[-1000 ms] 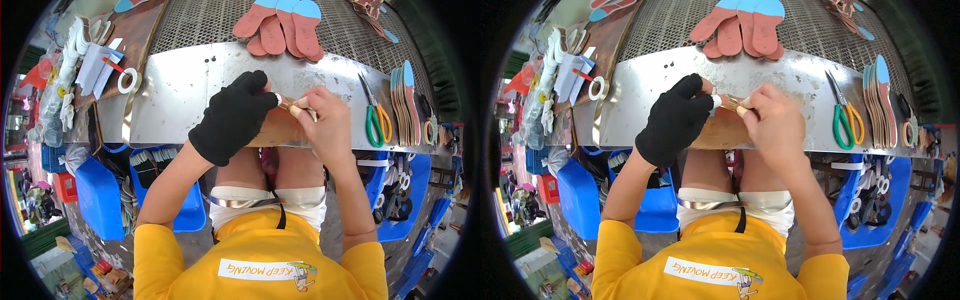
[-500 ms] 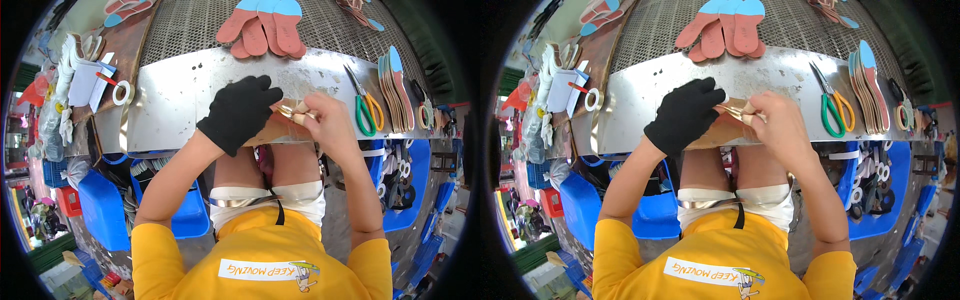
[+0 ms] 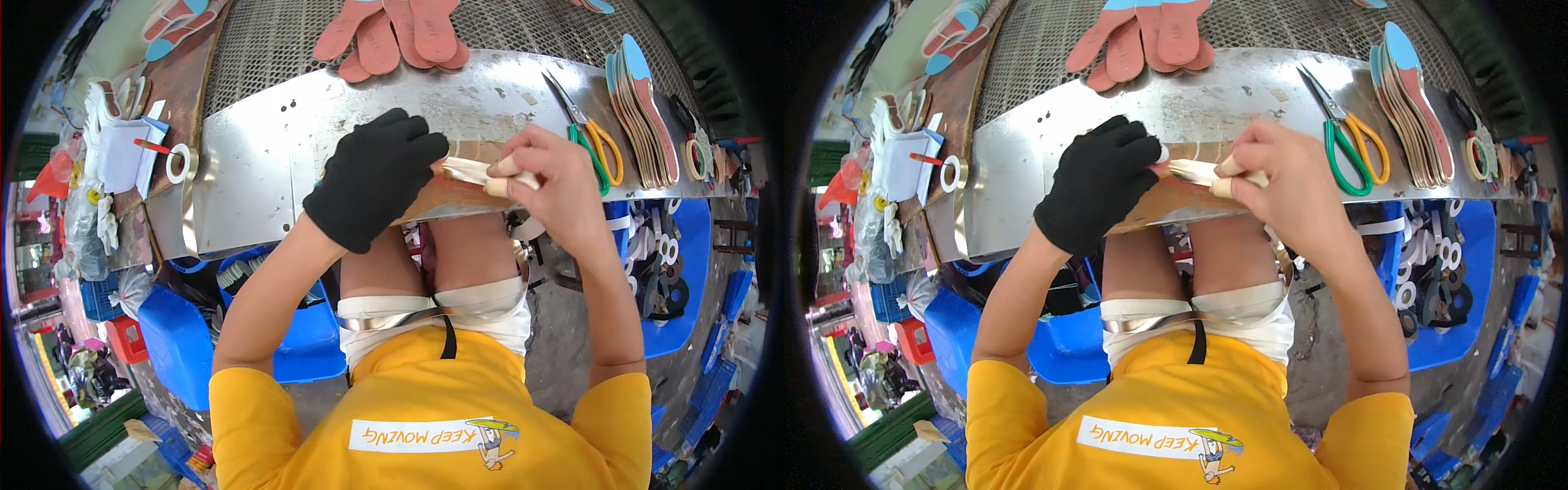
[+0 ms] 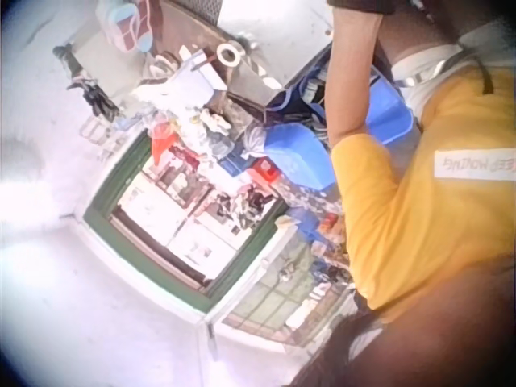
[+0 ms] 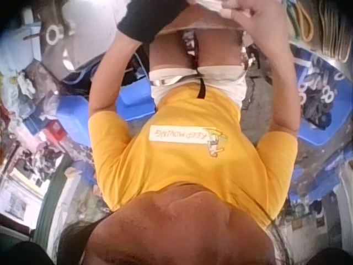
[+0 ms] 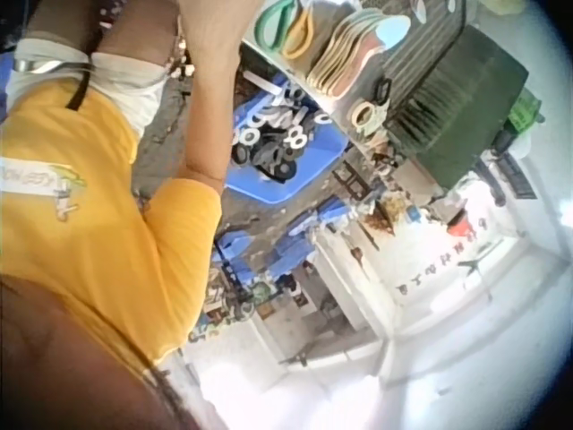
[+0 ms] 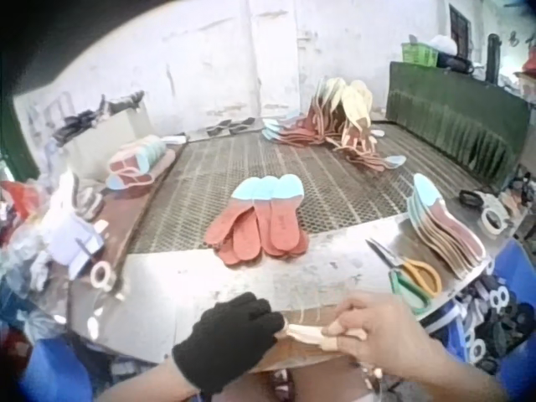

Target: Applying adhesive and tape to shoe insoles/components during manufacturing.

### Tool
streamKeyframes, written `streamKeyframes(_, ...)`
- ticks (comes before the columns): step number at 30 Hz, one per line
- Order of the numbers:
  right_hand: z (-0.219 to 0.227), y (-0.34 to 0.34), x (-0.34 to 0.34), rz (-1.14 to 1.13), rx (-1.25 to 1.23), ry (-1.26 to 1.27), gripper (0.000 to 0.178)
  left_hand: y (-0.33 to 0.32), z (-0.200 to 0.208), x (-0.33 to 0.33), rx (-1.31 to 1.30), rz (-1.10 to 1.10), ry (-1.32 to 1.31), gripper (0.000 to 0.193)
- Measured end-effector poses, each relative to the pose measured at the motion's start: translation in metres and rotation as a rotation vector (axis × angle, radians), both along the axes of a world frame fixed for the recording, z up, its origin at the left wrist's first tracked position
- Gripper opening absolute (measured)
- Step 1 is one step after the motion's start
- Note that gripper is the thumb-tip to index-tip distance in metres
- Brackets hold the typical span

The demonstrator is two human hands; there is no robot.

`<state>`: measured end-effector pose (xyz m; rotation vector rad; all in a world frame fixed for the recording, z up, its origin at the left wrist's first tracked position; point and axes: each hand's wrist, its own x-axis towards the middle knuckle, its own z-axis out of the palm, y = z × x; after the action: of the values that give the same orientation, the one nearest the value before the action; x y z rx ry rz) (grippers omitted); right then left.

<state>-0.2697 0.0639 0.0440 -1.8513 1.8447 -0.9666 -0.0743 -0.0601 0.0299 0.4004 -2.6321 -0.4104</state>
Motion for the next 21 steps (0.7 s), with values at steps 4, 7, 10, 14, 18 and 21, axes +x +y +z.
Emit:
streamKeyframes(4,-0.026,0.005,-0.007,0.022,-0.124,0.052,0.015,0.006,-0.007,0.002,-0.093,0.005,-0.077,0.015)
streamKeyframes(7,-0.033,0.006,-0.010,0.031,-0.152,-0.005,0.015,0.016,-0.009,-0.007,-0.163,0.042,-0.082,0.014)
streamKeyframes(10,-0.029,0.006,-0.013,0.039,-0.111,0.066,0.013,0.024,-0.007,-0.010,-0.212,0.112,-0.075,0.016)
streamKeyframes(14,-0.024,0.009,-0.009,0.071,-0.120,0.142,0.010,0.022,-0.004,-0.016,-0.215,0.089,0.009,0.022)
streamKeyframes(18,0.017,0.016,0.023,0.161,-0.198,0.190,0.010,0.032,0.014,-0.011,0.032,-0.023,-0.177,0.025)
streamKeyframes(21,0.052,0.012,0.010,0.176,-0.032,0.107,0.020,0.033,0.040,0.003,0.364,-0.177,-0.623,0.033)
